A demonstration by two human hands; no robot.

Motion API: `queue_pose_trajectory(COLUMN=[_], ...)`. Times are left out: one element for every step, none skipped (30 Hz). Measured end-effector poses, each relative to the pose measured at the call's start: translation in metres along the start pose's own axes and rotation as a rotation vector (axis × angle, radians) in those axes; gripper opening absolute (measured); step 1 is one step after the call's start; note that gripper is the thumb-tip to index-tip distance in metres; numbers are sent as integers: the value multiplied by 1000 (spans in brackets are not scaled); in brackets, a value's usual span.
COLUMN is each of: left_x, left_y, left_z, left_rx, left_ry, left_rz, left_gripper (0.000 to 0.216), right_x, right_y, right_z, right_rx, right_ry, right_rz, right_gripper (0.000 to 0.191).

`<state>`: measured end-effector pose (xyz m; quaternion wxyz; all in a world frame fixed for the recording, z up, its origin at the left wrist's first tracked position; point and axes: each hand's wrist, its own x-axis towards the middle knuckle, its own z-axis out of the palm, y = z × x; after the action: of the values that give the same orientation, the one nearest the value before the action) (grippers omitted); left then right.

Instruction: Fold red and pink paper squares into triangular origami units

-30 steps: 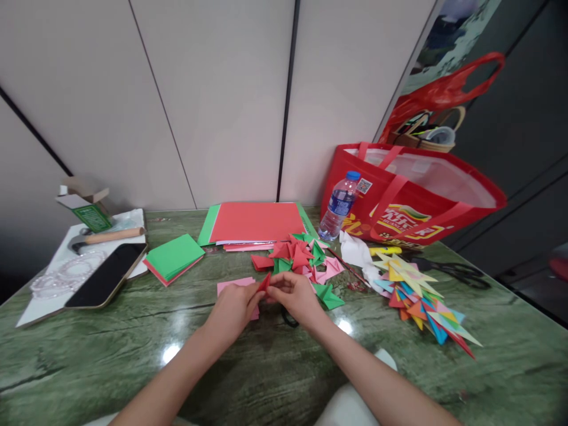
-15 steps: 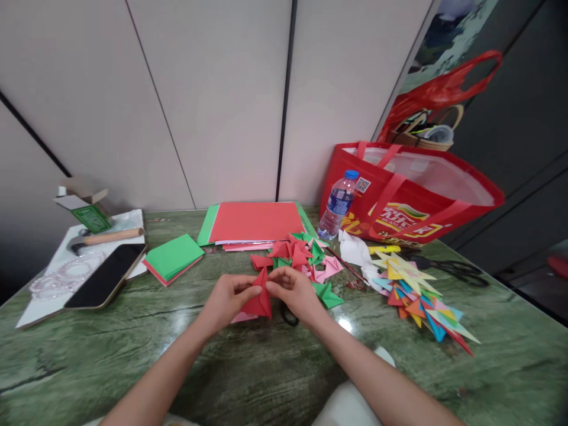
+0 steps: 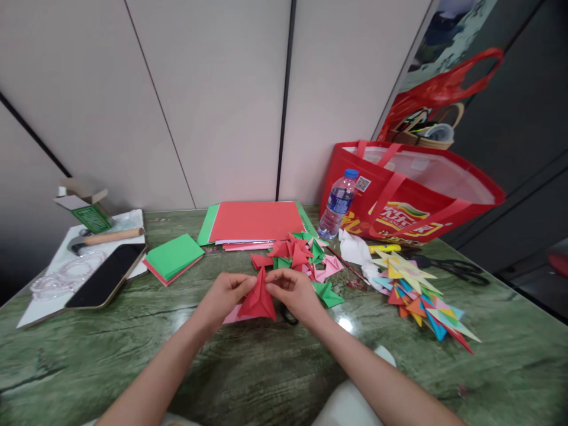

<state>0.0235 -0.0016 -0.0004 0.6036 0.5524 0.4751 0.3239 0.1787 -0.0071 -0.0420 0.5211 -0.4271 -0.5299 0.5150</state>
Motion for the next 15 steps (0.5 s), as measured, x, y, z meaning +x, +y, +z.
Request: queue_pose_trajectory(left_x=[0, 0, 0, 1, 1, 2, 2, 3, 3, 4, 4, 5, 5, 5, 6], left_y=[0, 0, 0, -1, -1, -2, -3, -3, -4, -4, -5, -5, -5, -5, -6], left_z=[0, 0, 0, -1, -2, -3, -4, -5, -6, -6, -7, -7, -6, -6, -5], left_rx=[-75, -142, -195, -236, -268, -295, -317, -335, -346, -352, -352, -347, -333, -307, -266], left_ry=[-8, -17, -27, -38, -48, -55, -60, -62, -58, -52, -46, -40, -31, -15, 12], left_rz=[-26, -53, -79, -103, -124, -143, -163, -179, -193, -202, -205, -201, -191, -170, -135], left_gripper=[28, 28, 26, 25, 25, 26, 27, 29, 31, 33, 35, 37, 38, 39, 38], right_x=[0, 0, 0, 0, 0, 0, 1, 1, 1, 1, 1, 1, 1, 0, 0], right_y=[0, -1, -1, -2, -2, -2, -2, -1, -1, -1, 0, 0, 1, 1, 2], right_z=[0, 0, 0, 0, 0, 0, 0, 0, 0, 0, 0, 1, 1, 1, 1], right_rx=[-1, -1, 0, 1, 3, 5, 8, 10, 11, 8, 2, -7, -18, -29, -39], right_ry=[8, 12, 14, 15, 16, 15, 16, 15, 13, 9, 4, 1, -2, -3, 1], right_rz=[4, 7, 10, 12, 12, 11, 8, 6, 3, -2, -6, -11, -16, -22, -28], right_gripper=[10, 10, 10, 10, 10, 10, 9, 9, 9, 9, 8, 8, 8, 8, 8])
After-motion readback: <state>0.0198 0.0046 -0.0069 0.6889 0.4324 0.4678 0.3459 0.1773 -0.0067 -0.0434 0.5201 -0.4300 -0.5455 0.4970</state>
